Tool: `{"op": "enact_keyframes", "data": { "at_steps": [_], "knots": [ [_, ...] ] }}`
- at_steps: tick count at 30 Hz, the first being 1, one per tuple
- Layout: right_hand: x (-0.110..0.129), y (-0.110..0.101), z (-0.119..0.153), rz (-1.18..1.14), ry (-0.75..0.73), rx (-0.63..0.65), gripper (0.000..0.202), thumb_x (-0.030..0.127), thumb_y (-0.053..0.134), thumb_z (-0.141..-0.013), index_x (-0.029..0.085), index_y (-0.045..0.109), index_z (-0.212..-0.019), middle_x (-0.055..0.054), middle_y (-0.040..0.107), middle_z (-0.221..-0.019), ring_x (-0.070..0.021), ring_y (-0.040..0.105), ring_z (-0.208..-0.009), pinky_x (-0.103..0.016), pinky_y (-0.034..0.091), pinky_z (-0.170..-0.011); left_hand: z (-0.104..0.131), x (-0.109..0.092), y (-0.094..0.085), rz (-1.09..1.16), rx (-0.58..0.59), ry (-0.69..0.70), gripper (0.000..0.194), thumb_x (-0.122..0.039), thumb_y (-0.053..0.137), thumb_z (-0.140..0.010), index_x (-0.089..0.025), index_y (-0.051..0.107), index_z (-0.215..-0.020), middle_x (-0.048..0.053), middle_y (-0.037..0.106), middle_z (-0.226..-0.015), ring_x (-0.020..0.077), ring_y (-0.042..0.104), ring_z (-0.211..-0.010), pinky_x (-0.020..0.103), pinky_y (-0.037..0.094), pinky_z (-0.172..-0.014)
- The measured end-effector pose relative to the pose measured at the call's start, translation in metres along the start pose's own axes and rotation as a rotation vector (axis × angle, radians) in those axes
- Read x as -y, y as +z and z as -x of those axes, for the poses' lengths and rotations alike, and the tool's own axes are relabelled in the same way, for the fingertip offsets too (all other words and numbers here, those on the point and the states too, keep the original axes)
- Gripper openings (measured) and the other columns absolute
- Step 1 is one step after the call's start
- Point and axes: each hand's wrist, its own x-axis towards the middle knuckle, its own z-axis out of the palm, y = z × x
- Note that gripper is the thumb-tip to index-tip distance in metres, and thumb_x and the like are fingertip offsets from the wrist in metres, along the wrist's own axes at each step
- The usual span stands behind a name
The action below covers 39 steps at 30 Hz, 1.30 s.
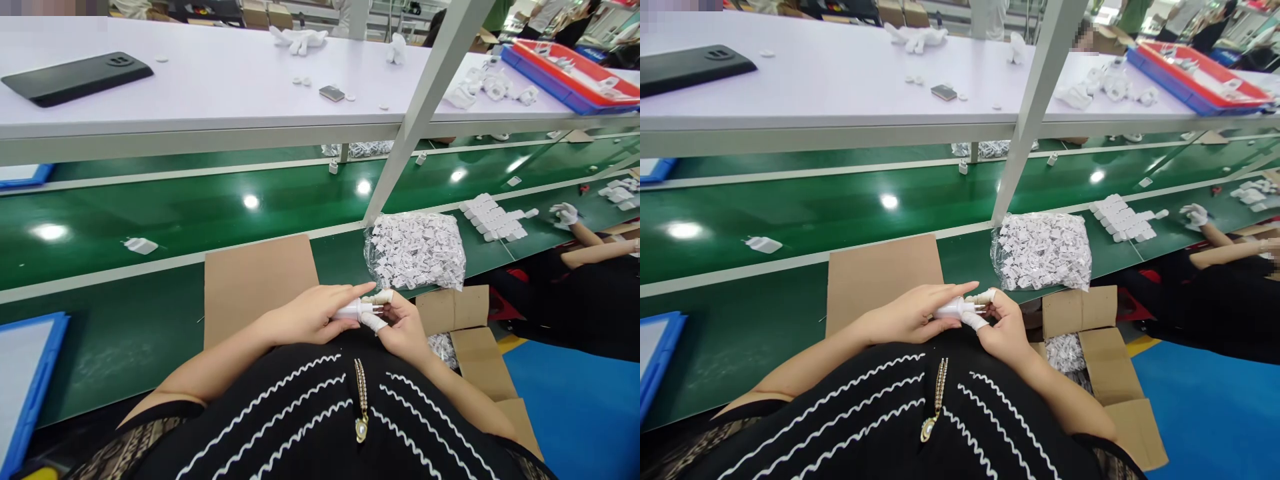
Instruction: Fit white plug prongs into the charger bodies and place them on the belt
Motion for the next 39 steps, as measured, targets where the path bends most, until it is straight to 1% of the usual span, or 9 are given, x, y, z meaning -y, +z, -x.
{"op": "enact_keyframes", "data": {
  "at_steps": [8, 14, 18, 22, 25, 28, 32, 35, 39],
  "knots": [
    [0.008, 0.002, 0.002, 0.008, 0.007, 0.035, 0.029, 0.036, 0.089, -0.073, 0.021, 0.066, -0.081, -0.003, 0.071, -0.080, -0.0184, 0.069, -0.074, -0.030, 0.059, -0.070, 0.000, -0.010, -0.006, -0.039, 0.017, 0.096, 0.064, -0.033, 0.048, -0.107, -0.025, 0.021, -0.164, 0.011, 0.070, -0.119, 0.0247, 0.067, -0.095, 0.033, 0.051, -0.081],
    [0.013, 0.008, -0.004, -0.031, -0.032, 0.016, 0.027, 0.035, 0.087, -0.074, 0.020, 0.067, -0.084, -0.003, 0.071, -0.081, -0.0185, 0.070, -0.075, -0.030, 0.060, -0.072, 0.000, -0.009, -0.004, 0.052, -0.068, 0.067, 0.059, -0.033, 0.053, -0.104, -0.023, 0.035, -0.159, 0.010, 0.070, -0.109, 0.0228, 0.066, -0.091, 0.033, 0.052, -0.082],
    [0.026, 0.004, -0.025, 0.014, -0.064, 0.012, 0.029, 0.037, 0.088, -0.073, 0.019, 0.071, -0.086, -0.002, 0.068, -0.082, -0.0164, 0.066, -0.072, -0.028, 0.057, -0.067, -0.004, -0.010, 0.011, 0.472, -0.293, -0.104, 0.046, -0.034, 0.061, -0.101, -0.022, 0.053, -0.145, 0.012, 0.066, -0.130, 0.0217, 0.065, -0.101, 0.033, 0.051, -0.090],
    [0.036, 0.001, -0.040, -0.061, -0.059, 0.068, 0.039, 0.043, 0.087, -0.077, 0.020, 0.071, -0.104, -0.001, 0.066, -0.081, -0.0155, 0.064, -0.071, -0.030, 0.058, -0.069, -0.013, -0.012, 0.022, 1.191, -0.415, -0.204, 0.058, -0.047, 0.066, -0.100, -0.025, 0.048, -0.151, 0.007, 0.068, -0.107, 0.0147, 0.063, -0.077, 0.027, 0.050, -0.072],
    [0.032, 0.006, -0.037, -0.081, -0.143, 0.034, 0.059, 0.040, 0.088, -0.077, 0.026, 0.061, -0.129, -0.003, 0.067, -0.098, -0.0178, 0.067, -0.084, -0.036, 0.060, -0.081, -0.016, -0.013, 0.017, 1.542, -0.468, -0.235, 0.061, -0.048, 0.069, -0.097, -0.023, 0.051, -0.150, 0.009, 0.069, -0.105, 0.0172, 0.065, -0.080, 0.027, 0.049, -0.070],
    [0.020, 0.012, -0.031, 0.015, -0.234, 0.007, 0.065, 0.034, 0.088, -0.077, 0.029, 0.058, -0.134, -0.005, 0.064, -0.113, -0.0192, 0.066, -0.097, -0.038, 0.059, -0.091, -0.016, -0.014, 0.007, 1.777, -0.427, -0.281, 0.044, -0.049, 0.057, -0.104, -0.015, 0.067, -0.130, 0.007, 0.065, -0.088, 0.0134, 0.059, -0.066, 0.027, 0.050, -0.067],
    [0.003, 0.015, -0.031, -0.017, -0.228, 0.122, 0.055, 0.035, 0.082, -0.085, 0.030, 0.059, -0.135, -0.006, 0.062, -0.116, -0.0181, 0.065, -0.096, -0.037, 0.059, -0.089, -0.015, -0.014, 0.004, 2.047, -0.411, -0.348, 0.044, -0.034, 0.036, -0.111, -0.013, 0.074, -0.107, -0.004, 0.041, -0.065, 0.0025, 0.028, -0.037, 0.018, 0.034, -0.048],
    [-0.004, 0.014, -0.032, -0.040, -0.197, 0.159, 0.053, 0.035, 0.079, -0.088, 0.030, 0.058, -0.136, -0.006, 0.062, -0.117, -0.0172, 0.065, -0.095, -0.036, 0.059, -0.089, -0.015, -0.010, 0.008, 2.125, -0.404, -0.371, 0.043, -0.023, 0.032, -0.110, -0.013, 0.074, -0.104, -0.007, 0.034, -0.063, -0.0017, 0.009, -0.032, 0.017, 0.024, -0.042],
    [-0.005, 0.012, -0.028, -0.039, -0.166, 0.150, 0.051, 0.035, 0.079, -0.088, 0.029, 0.058, -0.135, -0.007, 0.064, -0.121, -0.0169, 0.065, -0.092, -0.037, 0.058, -0.090, -0.013, -0.007, 0.013, 2.153, -0.346, -0.346, 0.044, -0.024, 0.033, -0.109, -0.013, 0.075, -0.109, -0.009, 0.031, -0.060, -0.0017, 0.005, -0.029, 0.019, 0.022, -0.041]
  ]
}}
